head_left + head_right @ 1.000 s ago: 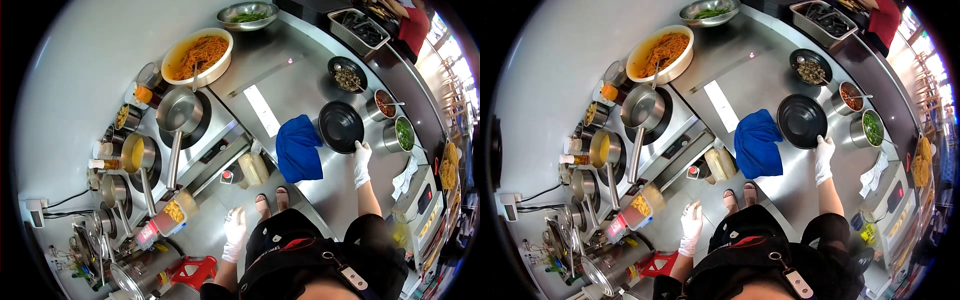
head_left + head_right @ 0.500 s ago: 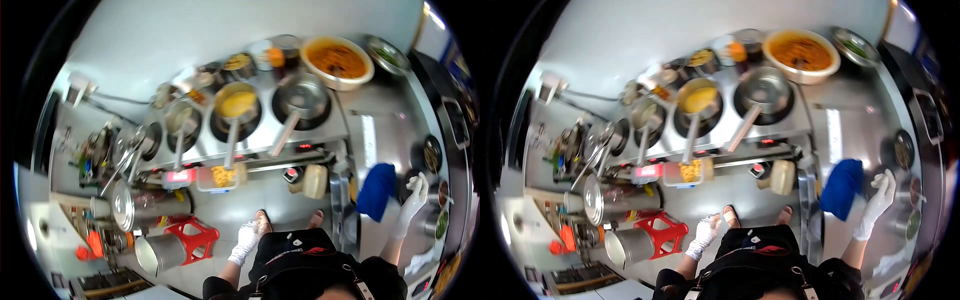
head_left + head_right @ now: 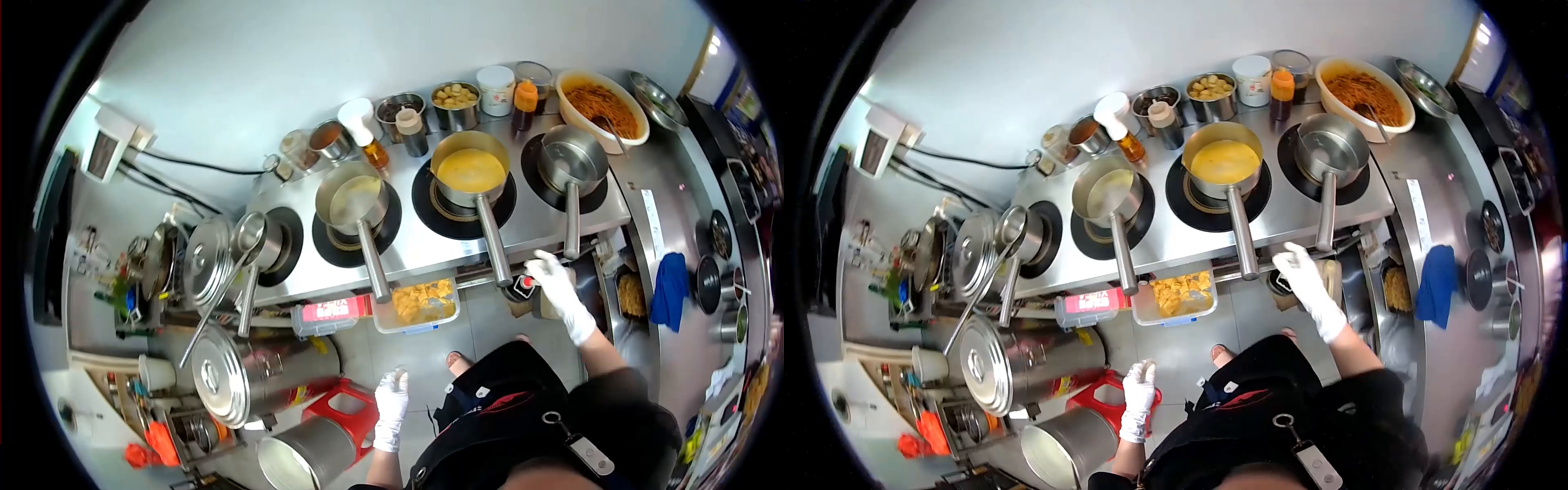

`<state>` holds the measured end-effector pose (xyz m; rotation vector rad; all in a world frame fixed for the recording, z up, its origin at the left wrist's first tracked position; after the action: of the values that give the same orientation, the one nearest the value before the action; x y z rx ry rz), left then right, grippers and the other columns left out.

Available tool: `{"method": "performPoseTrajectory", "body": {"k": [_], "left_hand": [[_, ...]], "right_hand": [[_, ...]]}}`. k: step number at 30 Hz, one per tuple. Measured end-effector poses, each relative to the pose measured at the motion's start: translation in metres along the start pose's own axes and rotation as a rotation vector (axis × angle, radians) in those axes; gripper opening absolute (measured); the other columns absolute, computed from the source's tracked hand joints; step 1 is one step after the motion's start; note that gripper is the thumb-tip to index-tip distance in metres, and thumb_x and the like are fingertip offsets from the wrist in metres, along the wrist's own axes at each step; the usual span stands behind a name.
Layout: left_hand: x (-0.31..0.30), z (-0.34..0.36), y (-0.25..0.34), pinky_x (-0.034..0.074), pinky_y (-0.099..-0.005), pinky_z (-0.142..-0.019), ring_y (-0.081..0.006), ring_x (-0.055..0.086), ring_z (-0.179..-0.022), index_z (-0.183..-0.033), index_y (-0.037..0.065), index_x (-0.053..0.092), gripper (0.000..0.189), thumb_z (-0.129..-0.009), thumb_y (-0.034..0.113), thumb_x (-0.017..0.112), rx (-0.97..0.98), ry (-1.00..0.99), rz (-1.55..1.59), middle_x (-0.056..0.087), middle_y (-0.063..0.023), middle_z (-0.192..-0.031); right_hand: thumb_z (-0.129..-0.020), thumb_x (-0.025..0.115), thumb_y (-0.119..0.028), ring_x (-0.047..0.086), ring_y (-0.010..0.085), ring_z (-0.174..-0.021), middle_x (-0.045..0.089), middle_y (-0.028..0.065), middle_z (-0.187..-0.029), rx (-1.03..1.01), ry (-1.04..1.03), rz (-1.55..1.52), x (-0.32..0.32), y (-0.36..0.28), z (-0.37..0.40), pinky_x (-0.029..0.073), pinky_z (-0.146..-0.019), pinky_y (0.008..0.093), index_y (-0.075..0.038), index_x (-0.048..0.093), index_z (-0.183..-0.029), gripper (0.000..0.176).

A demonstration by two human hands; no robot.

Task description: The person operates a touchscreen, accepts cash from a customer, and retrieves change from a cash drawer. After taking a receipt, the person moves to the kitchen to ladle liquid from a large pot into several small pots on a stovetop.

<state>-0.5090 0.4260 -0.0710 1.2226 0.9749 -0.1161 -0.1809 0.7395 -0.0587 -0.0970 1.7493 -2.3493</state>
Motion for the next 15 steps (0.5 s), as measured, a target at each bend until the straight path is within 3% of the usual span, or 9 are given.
{"method": "performPoseTrajectory", "body": {"k": [1, 2, 4, 7, 10, 11, 12, 14, 15], "left_hand": [[-0.005, -0.012, 0.002, 0.052, -0.0402, -0.076, -0.0337, 0.065, -0.081, -0.095, 0.005, 0.067, 0.015, -0.085, 0.016, 0.067, 0.007, -0.001, -0.001, 0.068, -0.015, -0.088], [-0.009, -0.023, 0.005, 0.052, -0.0402, -0.076, -0.0337, 0.065, -0.081, -0.095, 0.005, 0.067, 0.015, -0.085, 0.016, 0.067, 0.01, -0.015, 0.009, 0.068, -0.015, -0.088], [-0.014, -0.041, 0.027, 0.052, -0.0403, -0.074, -0.0327, 0.065, -0.08, -0.097, 0.006, 0.067, 0.017, -0.084, 0.018, 0.067, 0.193, -0.029, -0.118, 0.068, -0.0136, -0.087], [-0.025, -0.052, 0.029, 0.052, -0.0398, -0.071, -0.0316, 0.065, -0.078, -0.097, 0.008, 0.066, 0.019, -0.084, 0.02, 0.067, 0.204, -0.037, -0.259, 0.067, -0.0123, -0.086], [-0.055, -0.047, -0.005, 0.051, -0.0393, -0.07, -0.0306, 0.065, -0.078, -0.096, 0.008, 0.066, 0.019, -0.084, 0.022, 0.067, 0.112, 0.078, -0.281, 0.067, -0.0117, -0.086], [-0.073, -0.046, -0.013, 0.051, -0.0394, -0.071, -0.0293, 0.065, -0.078, -0.096, 0.008, 0.067, 0.019, -0.084, 0.022, 0.066, 0.079, 0.125, -0.287, 0.067, -0.0107, -0.086], [-0.094, -0.044, -0.024, 0.052, -0.0394, -0.074, -0.0296, 0.065, -0.081, -0.095, 0.007, 0.067, 0.019, -0.084, 0.022, 0.066, 0.007, 0.16, -0.296, 0.068, -0.0109, -0.088], [-0.146, -0.04, -0.044, 0.052, -0.0391, -0.077, -0.031, 0.065, -0.084, -0.094, 0.005, 0.067, 0.019, -0.084, 0.021, 0.066, -0.1, 0.285, -0.355, 0.068, -0.0122, -0.091], [-0.177, -0.04, -0.052, 0.052, -0.0391, -0.078, -0.031, 0.065, -0.085, -0.095, 0.003, 0.067, 0.019, -0.085, 0.02, 0.064, -0.159, 0.361, -0.359, 0.068, -0.0132, -0.092]], "right_hand": [[-0.091, 0.064, -0.026, 0.058, 0.015, -0.1, 0.061, 0.0066, -0.108, 0.211, -0.063, -0.24, 0.023, -0.004, -0.002, 0.051, -0.079, 0.0293, 0.0, 0.046, -0.13, 0.05], [-0.093, 0.061, -0.028, 0.06, 0.0174, -0.098, 0.062, 0.007, -0.105, 0.273, -0.215, -0.405, 0.047, -0.003, -0.01, 0.052, -0.08, 0.0319, -0.002, 0.049, -0.125, 0.043], [-0.095, 0.059, -0.03, 0.063, 0.0195, -0.093, 0.062, 0.0075, -0.103, 0.326, -0.381, -0.536, 0.08, -0.001, -0.026, 0.054, -0.078, 0.0345, -0.004, 0.052, -0.121, 0.038], [-0.097, 0.052, -0.034, 0.066, 0.0232, -0.089, 0.065, 0.0122, -0.105, 0.374, -0.411, -0.495, 0.1, -0.007, -0.029, 0.057, -0.075, 0.0371, -0.003, 0.053, -0.119, 0.037], [-0.097, 0.052, -0.036, 0.065, 0.0225, -0.091, 0.065, 0.012, -0.106, 0.406, -0.408, -0.389, 0.095, -0.009, -0.035, 0.055, -0.077, 0.0352, -0.002, 0.053, -0.122, 0.042], [-0.096, 0.055, -0.035, 0.063, 0.0194, -0.095, 0.064, 0.0107, -0.106, 0.241, -0.37, -0.189, 0.078, -0.007, -0.051, 0.053, -0.079, 0.033, -0.001, 0.051, -0.126, 0.046], [-0.095, 0.057, -0.033, 0.06, 0.016, -0.096, 0.063, 0.0089, -0.105, 0.131, 0.02, 0.115, 0.046, -0.011, -0.057, 0.051, -0.081, 0.0317, 0.0, 0.051, -0.128, 0.047], [-0.096, 0.057, -0.027, 0.058, 0.015, -0.094, 0.063, 0.0085, -0.105, -0.247, 0.239, 0.255, 0.012, -0.041, -0.071, 0.05, -0.082, 0.0315, 0.0, 0.052, -0.128, 0.042], [-0.096, 0.055, -0.023, 0.058, 0.0141, -0.092, 0.063, 0.0077, -0.103, -0.258, 0.275, 0.161, 0.021, -0.075, -0.065, 0.049, -0.081, 0.03, 0.0, 0.054, -0.125, 0.037]]}}
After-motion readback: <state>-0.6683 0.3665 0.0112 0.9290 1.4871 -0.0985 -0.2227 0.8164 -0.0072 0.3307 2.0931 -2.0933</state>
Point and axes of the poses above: each hand's wrist, its own z-axis away from the middle knuckle, its own x-axis out of the palm, y = z × x, the point moved 7 cm from there along -z, towards the middle knuckle
